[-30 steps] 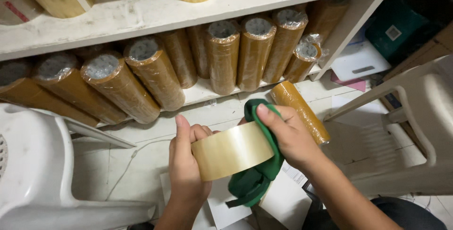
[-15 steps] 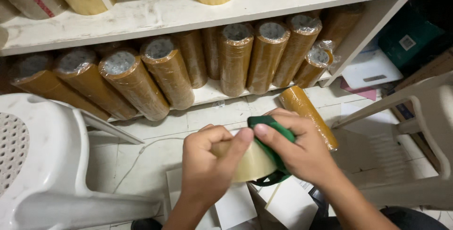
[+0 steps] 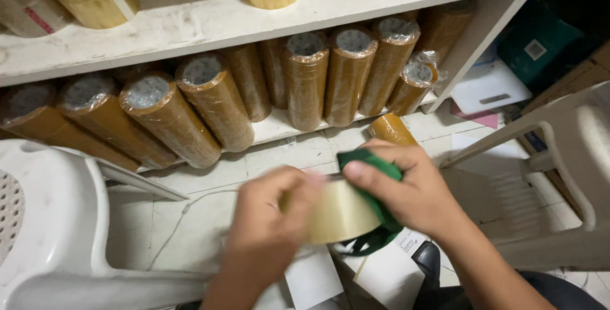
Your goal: The person wipes a roll of clear packaging tape with a green cloth, handles several white rectangular objects on the floor, and places one of the white objects onto a shelf next to large rolls of brown tape.
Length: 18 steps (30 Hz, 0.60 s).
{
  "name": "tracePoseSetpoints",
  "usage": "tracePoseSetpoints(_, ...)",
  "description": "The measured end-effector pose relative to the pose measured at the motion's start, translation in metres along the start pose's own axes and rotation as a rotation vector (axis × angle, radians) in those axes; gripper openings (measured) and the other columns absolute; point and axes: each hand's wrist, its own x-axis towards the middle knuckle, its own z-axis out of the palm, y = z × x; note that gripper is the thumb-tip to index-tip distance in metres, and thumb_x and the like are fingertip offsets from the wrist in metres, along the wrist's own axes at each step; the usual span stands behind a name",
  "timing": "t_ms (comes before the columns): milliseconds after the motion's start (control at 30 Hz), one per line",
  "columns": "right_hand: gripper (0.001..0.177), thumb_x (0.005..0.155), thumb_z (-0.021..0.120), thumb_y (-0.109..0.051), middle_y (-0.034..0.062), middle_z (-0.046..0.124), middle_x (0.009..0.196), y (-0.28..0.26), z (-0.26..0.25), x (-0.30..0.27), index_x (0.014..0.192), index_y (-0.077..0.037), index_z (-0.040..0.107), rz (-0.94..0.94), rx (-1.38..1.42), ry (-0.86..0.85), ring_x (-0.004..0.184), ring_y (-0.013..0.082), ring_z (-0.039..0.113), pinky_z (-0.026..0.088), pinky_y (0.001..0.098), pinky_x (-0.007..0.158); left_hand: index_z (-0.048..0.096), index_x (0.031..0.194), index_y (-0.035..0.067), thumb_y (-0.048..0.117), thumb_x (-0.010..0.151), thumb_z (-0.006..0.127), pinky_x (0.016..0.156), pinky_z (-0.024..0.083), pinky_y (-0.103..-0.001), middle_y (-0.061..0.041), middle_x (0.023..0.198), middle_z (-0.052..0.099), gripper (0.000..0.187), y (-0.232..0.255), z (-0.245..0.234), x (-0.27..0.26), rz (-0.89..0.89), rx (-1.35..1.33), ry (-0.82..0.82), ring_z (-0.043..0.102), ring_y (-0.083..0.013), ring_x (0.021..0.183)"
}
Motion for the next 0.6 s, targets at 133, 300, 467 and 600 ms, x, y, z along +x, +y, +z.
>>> tracePoseSetpoints(133, 0.037, 0.097, 0.063, -0.033, -0.0008, 0.055, 0.068, -0.005, 0.009, -0.003, 0.070, -0.008, 0.064, -0.119, -0.062, -0.040, 0.074, 0.0134, 0.054, 0.046, 0.0282, 0.068, 0.051, 0.051, 0.011, 0.045, 0.087, 0.076, 0.055, 0.038, -0.029, 0.003, 0.053, 0.042, 0.055, -0.006, 0.015, -0.011, 0.069, 0.057, 0.151, 0.043, -0.0109, 0.058)
tracePoseSetpoints(300, 0.047, 0.085, 0.067, -0.039, 0.0163, 0.084, 0.089, 0.006, 0.006, -0.007, 0.094, 0.004, 0.082, 0.278, 0.395, 0.085, 0.080, 0.0242, 0.078, 0.062, 0.0358, 0.069, 0.048, 0.057, 0.009, 0.027, 0.095, 0.067, 0.043, 0.023, -0.029, 0.004, 0.055, 0.036, 0.046, -0.021, 0.010, -0.013, -0.040, -0.666, 0.040, 0.034, -0.0084, 0.050)
tracePoseSetpoints(467, 0.044, 0.091, 0.065, -0.039, 0.0042, 0.068, 0.065, 0.014, -0.003, -0.008, 0.082, 0.001, 0.080, 0.213, 0.292, 0.070, 0.056, 0.0131, 0.060, 0.045, 0.0277, 0.047, 0.052, 0.064, 0.007, 0.033, 0.096, 0.064, 0.048, 0.028, -0.029, 0.003, 0.059, 0.041, 0.043, -0.021, 0.008, -0.006, 0.017, -0.438, 0.039, 0.037, -0.0088, 0.055)
tracePoseSetpoints(600, 0.035, 0.091, 0.071, -0.027, 0.0009, 0.055, 0.068, -0.008, -0.008, -0.005, 0.063, -0.007, 0.066, 0.036, 0.081, 0.032, 0.059, 0.0100, 0.050, 0.037, 0.0250, 0.052, 0.057, 0.060, 0.009, 0.026, 0.098, 0.056, 0.061, 0.041, -0.030, 0.001, 0.063, 0.054, 0.041, 0.006, 0.004, -0.008, 0.150, 0.000, 0.076, 0.053, -0.0113, 0.065)
